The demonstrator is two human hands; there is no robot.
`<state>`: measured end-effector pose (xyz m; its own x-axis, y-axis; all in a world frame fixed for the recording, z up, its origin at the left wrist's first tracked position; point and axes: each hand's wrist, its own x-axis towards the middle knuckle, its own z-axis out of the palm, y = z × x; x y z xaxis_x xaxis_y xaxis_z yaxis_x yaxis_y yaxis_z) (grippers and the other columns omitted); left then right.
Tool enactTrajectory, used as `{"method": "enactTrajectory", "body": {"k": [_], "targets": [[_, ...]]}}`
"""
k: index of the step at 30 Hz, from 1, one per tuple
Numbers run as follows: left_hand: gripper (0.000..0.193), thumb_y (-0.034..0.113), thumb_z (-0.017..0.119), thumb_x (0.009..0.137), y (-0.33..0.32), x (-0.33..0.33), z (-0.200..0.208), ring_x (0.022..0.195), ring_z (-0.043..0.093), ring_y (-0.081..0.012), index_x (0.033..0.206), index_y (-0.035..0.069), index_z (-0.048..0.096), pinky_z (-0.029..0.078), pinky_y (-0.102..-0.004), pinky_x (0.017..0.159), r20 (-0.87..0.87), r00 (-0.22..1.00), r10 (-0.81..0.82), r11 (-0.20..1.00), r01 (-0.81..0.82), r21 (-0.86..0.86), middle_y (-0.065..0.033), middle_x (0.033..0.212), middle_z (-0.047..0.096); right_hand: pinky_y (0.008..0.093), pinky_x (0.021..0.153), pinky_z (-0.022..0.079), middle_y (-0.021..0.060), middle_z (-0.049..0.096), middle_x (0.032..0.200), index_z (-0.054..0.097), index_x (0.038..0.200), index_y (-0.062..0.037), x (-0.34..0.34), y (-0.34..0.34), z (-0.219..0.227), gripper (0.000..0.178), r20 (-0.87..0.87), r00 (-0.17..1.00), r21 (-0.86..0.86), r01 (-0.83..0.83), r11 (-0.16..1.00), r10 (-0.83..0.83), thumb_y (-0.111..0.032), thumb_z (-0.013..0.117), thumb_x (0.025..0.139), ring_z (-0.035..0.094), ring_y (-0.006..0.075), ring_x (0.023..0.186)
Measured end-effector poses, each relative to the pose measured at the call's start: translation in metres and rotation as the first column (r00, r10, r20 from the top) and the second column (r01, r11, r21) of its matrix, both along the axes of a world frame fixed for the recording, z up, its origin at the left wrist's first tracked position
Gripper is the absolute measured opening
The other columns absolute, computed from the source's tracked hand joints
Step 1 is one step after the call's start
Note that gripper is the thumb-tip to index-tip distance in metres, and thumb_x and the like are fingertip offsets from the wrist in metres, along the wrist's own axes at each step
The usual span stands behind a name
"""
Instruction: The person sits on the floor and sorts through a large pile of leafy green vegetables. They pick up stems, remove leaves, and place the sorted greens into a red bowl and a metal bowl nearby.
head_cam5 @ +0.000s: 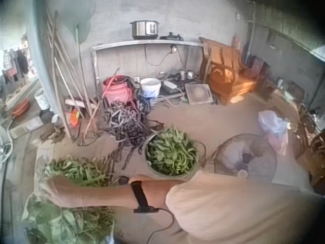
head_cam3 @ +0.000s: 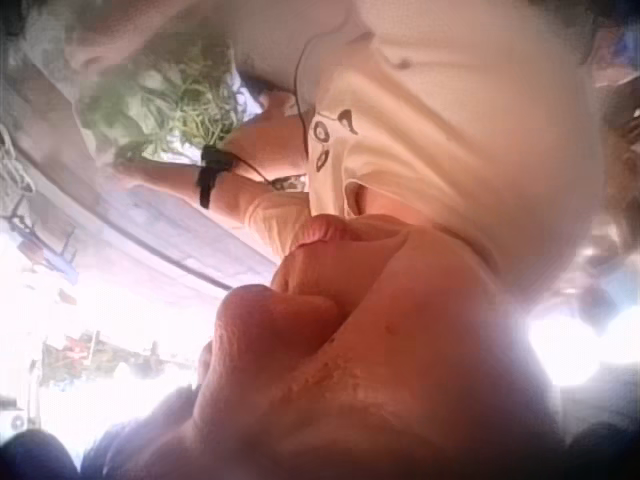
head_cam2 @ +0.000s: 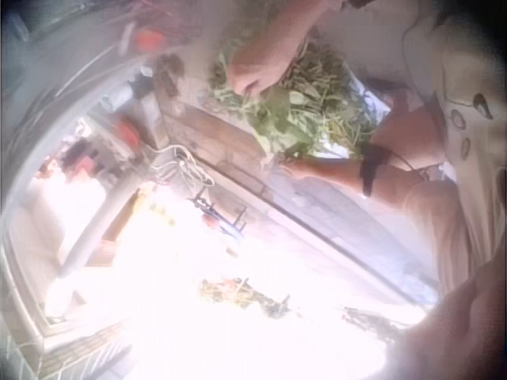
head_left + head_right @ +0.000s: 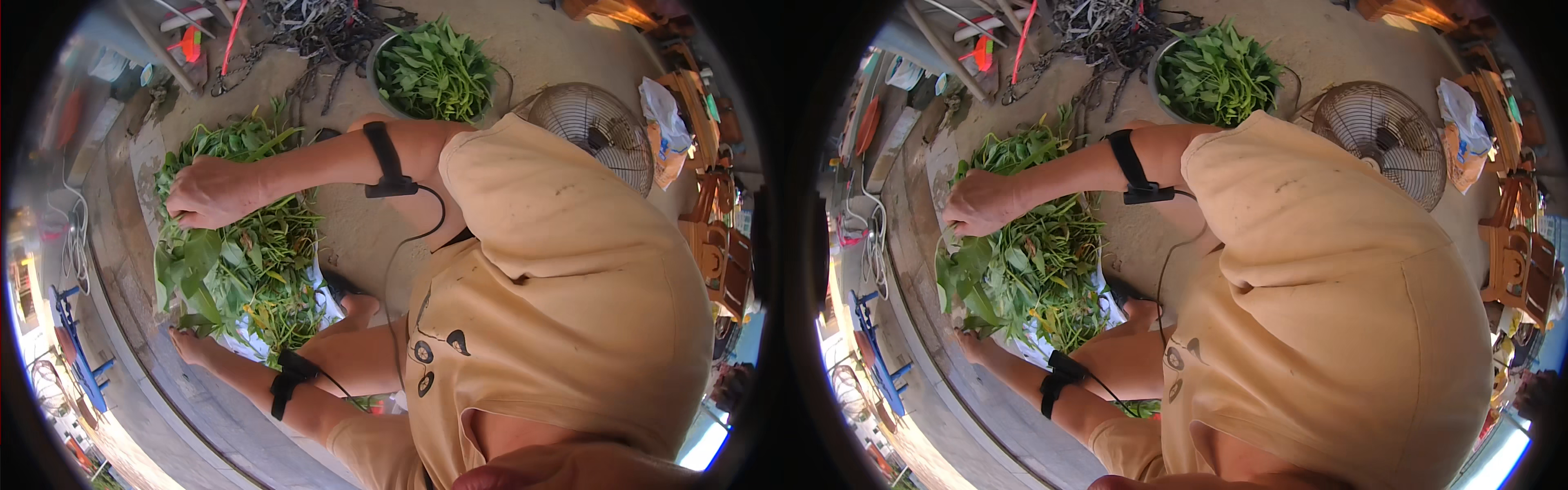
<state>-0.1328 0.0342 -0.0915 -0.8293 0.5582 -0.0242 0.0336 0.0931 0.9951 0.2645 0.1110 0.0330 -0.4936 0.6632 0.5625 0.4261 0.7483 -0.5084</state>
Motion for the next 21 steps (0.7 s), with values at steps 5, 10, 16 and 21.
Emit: {"method": "enactTrajectory", "body": {"k": [5, 10, 16, 21], "targets": [[0.024, 0.018, 0.058, 0.09, -0.035, -0.104, 0.013, 0.083, 0.059, -0.0275, 0.101, -0.003, 0.062, 0.052, -0.0437, 0.072, 0.613, 0.79, -0.002, 0.994, -0.065, 0.086, -0.0126, 0.088, 0.062, 0.0336, 0.063, 0.05, 0.0111, 0.07, 0.076, 0.071, 0.094, -0.0047, 0.162, 0.088, 0.011, 0.025, -0.232, 0.865, -0.217, 0.399, 0.891, -0.444, -0.027, 0.067, 0.083, 0.066, 0.0212, 0.067], [0.023, 0.011, 0.048, 0.092, -0.114, -0.151, 0.009, 0.086, 0.063, -0.0313, 0.101, -0.006, 0.061, 0.05, -0.0445, 0.077, 0.697, 0.704, 0.135, 0.965, -0.254, 0.069, -0.0169, 0.098, 0.064, 0.0355, 0.064, 0.051, 0.0117, 0.071, 0.078, 0.073, 0.096, -0.0071, 0.356, 0.104, -0.074, 0.026, -0.261, 0.422, -0.457, 0.738, 0.496, -0.868, -0.026, 0.066, 0.081, 0.066, 0.024, 0.065], [0.013, 0.004, 0.048, 0.084, -0.277, -0.149, -0.016, 0.078, 0.058, -0.0277, 0.084, -0.001, 0.059, 0.049, -0.0479, 0.075, 0.815, 0.543, 0.205, 0.945, -0.325, -0.022, -0.012, 0.08, 0.058, 0.0384, 0.051, 0.037, 0.01, 0.054, 0.081, 0.041, 0.142, -0.0112, 0.496, 0.028, -0.228, 0.043, 0.532, 0.313, -0.676, 0.717, -0.171, -0.787, -0.021, 0.044, 0.1, 0.036, 0.0169, 0.053], [0.012, 0.002, 0.046, 0.082, -0.354, -0.135, -0.045, 0.079, 0.057, -0.0306, 0.081, -0.003, 0.057, 0.049, -0.0464, 0.076, 0.646, 0.624, 0.438, 0.895, -0.366, -0.254, -0.0152, 0.08, 0.056, 0.0468, 0.077, 0.048, 0.0161, 0.038, 0.141, 0.028, 0.148, -0.015, 0.497, -0.01, -0.282, 0.051, 0.813, 0.186, -0.427, 0.835, -0.347, -0.552, -0.013, 0.037, 0.097, 0.054, 0.0329, 0.104]]}}
